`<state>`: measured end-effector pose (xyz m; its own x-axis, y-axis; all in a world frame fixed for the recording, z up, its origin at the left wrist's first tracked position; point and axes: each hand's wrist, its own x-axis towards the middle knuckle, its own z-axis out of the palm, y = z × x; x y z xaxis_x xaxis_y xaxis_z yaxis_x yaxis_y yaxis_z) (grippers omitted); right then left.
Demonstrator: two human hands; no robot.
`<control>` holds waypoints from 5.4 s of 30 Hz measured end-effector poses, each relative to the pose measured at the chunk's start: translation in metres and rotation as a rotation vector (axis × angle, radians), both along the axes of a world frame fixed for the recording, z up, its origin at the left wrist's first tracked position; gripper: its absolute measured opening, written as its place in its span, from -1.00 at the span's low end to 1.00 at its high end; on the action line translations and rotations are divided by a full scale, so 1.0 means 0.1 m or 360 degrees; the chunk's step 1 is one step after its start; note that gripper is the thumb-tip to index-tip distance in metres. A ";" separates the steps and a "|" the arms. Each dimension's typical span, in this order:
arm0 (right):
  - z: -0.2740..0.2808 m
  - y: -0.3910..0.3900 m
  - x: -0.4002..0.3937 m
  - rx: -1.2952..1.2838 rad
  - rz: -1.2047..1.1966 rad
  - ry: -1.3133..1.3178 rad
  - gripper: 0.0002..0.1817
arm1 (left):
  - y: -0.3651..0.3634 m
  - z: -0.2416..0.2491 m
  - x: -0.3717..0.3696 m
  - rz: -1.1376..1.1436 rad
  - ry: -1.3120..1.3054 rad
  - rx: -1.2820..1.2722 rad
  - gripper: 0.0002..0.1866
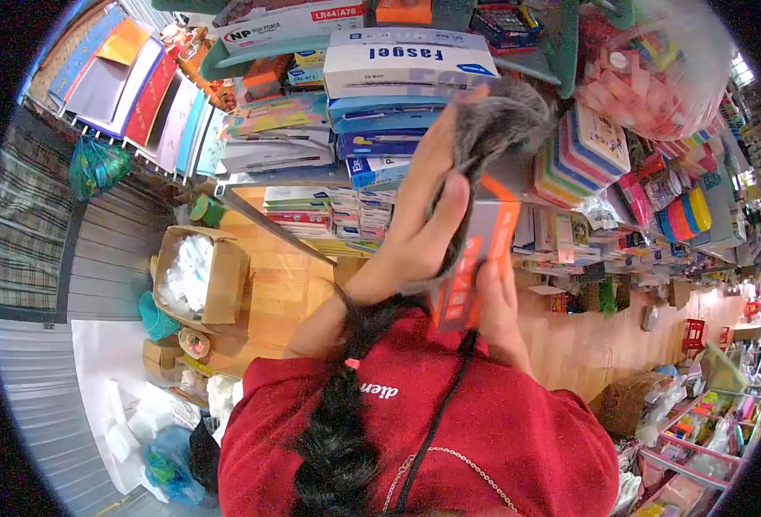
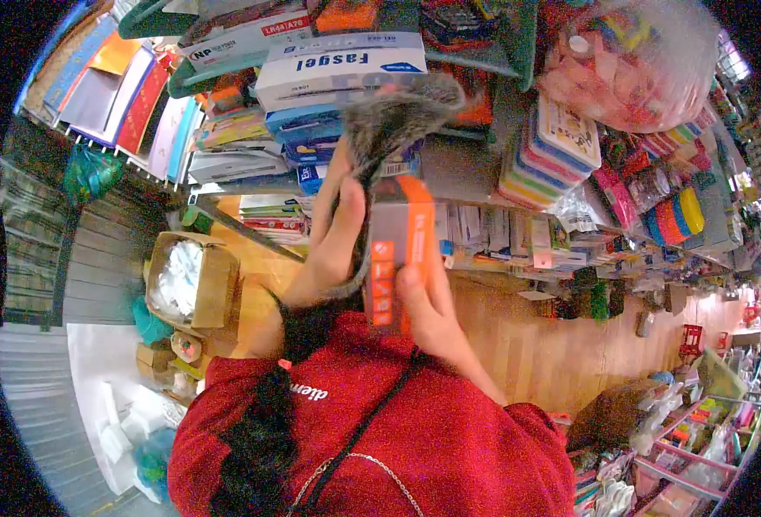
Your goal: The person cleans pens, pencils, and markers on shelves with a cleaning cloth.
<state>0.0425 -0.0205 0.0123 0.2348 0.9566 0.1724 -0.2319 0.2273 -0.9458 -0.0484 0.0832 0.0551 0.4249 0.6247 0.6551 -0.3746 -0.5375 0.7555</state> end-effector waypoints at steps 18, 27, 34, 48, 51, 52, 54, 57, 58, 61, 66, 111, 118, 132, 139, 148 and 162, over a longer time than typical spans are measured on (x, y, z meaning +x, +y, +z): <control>-0.08 0.39 -0.41 -0.0193 -0.0109 0.0469 -0.28 | 0.01 -0.46 -0.52 0.0391 -0.0114 0.0609 -0.34; 0.18 0.31 -0.57 0.0136 0.0358 -0.0315 -0.26 | 0.11 -0.05 -0.78 0.0322 -0.0119 0.0284 -0.34; 0.17 0.39 -0.51 0.0164 -0.0137 0.0359 -0.30 | -0.20 -0.40 -0.55 0.0342 0.0044 0.0530 -0.33; 0.12 0.32 -0.51 0.0099 0.0406 -0.0526 -0.40 | -0.07 -0.25 -0.64 0.0955 -0.0299 0.0413 -0.57; 0.19 0.35 -0.49 0.0029 0.0565 -0.0632 -0.44 | 0.07 -0.13 -0.88 0.0748 -0.0164 0.0479 -0.64; 0.27 0.36 -0.46 -0.0046 0.0708 -0.0669 -0.46 | 0.08 -0.04 -0.95 0.0669 -0.0071 0.0457 -0.66; 0.31 0.38 -0.42 -0.0246 0.0886 -0.0551 -0.50 | 0.09 0.10 -1.04 0.0508 0.0113 0.0419 -0.69; 0.29 0.40 -0.38 -0.0524 0.1031 -0.0112 -0.49 | 0.17 0.11 -1.08 0.0440 0.0003 0.0624 -0.75; 0.27 0.41 -0.37 -0.0520 0.1042 -0.0079 -0.48 | 0.18 0.10 -1.11 0.0412 -0.0011 0.0630 -0.76; 0.10 0.48 -0.30 -0.0487 0.1142 0.0075 -0.45 | 0.21 -0.08 -1.07 0.0536 -0.0376 0.0514 -0.71; -0.09 0.53 -0.42 -0.0755 0.1064 0.0882 -0.41 | 0.28 -0.32 -1.06 0.0760 -0.0824 0.0054 -0.56; 0.83 1.84 -1.49 0.0994 -0.0146 -0.2401 -0.70 | 0.06 -0.45 -2.04 0.1196 -0.1443 -0.0219 -0.55; 0.28 0.70 -1.04 0.1037 0.0497 -0.0816 -0.33 | -0.18 -0.50 -1.38 0.1040 -0.0667 -0.0133 -0.52; -0.32 -0.39 0.81 -0.0136 -0.0207 0.0391 -0.53 | -0.73 -0.77 0.35 0.0365 0.0136 0.0039 -0.80; -0.46 -0.66 1.40 -0.0171 -0.0542 0.0690 -0.49 | -0.66 -0.63 0.61 0.0705 0.0236 0.0057 -0.91; -0.52 -0.90 1.77 -0.0070 -0.0675 0.0706 -0.58 | -0.05 0.45 0.87 0.1392 0.0295 0.0939 -0.94; -0.46 -1.16 2.03 0.0094 -0.0636 0.0693 -0.60 | 0.85 1.70 0.95 0.1790 0.2427 0.0617 -0.55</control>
